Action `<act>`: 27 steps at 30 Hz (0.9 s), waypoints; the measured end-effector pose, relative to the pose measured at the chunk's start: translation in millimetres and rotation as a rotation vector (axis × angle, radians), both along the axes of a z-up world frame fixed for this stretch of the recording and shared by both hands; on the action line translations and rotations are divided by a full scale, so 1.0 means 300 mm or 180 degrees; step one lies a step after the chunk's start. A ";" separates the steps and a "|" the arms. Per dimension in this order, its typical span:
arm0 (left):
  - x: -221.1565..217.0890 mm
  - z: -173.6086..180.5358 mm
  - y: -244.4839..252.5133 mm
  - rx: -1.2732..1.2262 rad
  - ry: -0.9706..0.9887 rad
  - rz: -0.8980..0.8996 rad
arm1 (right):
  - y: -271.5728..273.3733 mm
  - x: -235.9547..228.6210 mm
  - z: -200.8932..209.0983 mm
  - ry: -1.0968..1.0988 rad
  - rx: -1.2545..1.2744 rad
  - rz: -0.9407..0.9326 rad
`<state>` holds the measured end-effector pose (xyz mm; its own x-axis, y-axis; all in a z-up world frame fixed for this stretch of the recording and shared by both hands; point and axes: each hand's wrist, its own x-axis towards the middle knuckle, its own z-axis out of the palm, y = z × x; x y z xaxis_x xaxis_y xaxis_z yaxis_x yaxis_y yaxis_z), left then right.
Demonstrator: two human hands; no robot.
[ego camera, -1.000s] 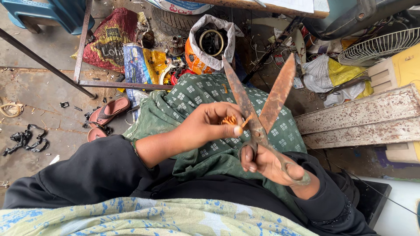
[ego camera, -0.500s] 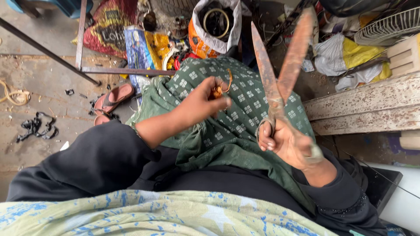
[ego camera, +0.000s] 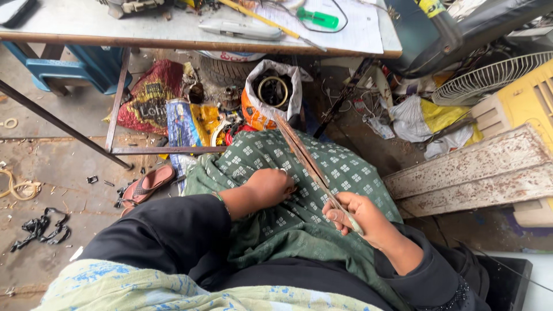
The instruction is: The person sits on the floor and winds a thin orange wire by hand into a small coil. They then use a pair of large rusty shears to cut the wire and place the shears on a nearby table.
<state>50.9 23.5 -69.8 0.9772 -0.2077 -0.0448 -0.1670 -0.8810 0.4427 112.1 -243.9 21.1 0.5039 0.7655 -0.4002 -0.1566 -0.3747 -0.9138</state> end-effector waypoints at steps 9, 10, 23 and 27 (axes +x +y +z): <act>-0.005 0.008 0.014 0.0195 -0.0122 -0.0282 | -0.010 0.035 -0.028 0.0129 0.0034 -0.0335; -0.010 0.033 0.012 0.0091 -0.0130 -0.0262 | -0.015 0.040 -0.028 0.0142 0.0037 -0.0370; 0.031 0.501 0.142 -0.0520 -0.1486 -0.0282 | -0.059 0.089 -0.065 0.0419 -0.0065 -0.0754; 0.222 0.602 0.304 0.0503 -0.2387 -0.0291 | -0.053 0.097 -0.094 0.0290 -0.0152 -0.0649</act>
<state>117.6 114.8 110.7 0.7371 -0.3353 0.5868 -0.4477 -0.8926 0.0524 141.2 -259.8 -7.3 0.6064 0.6305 -0.4845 -0.3146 -0.3694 -0.8744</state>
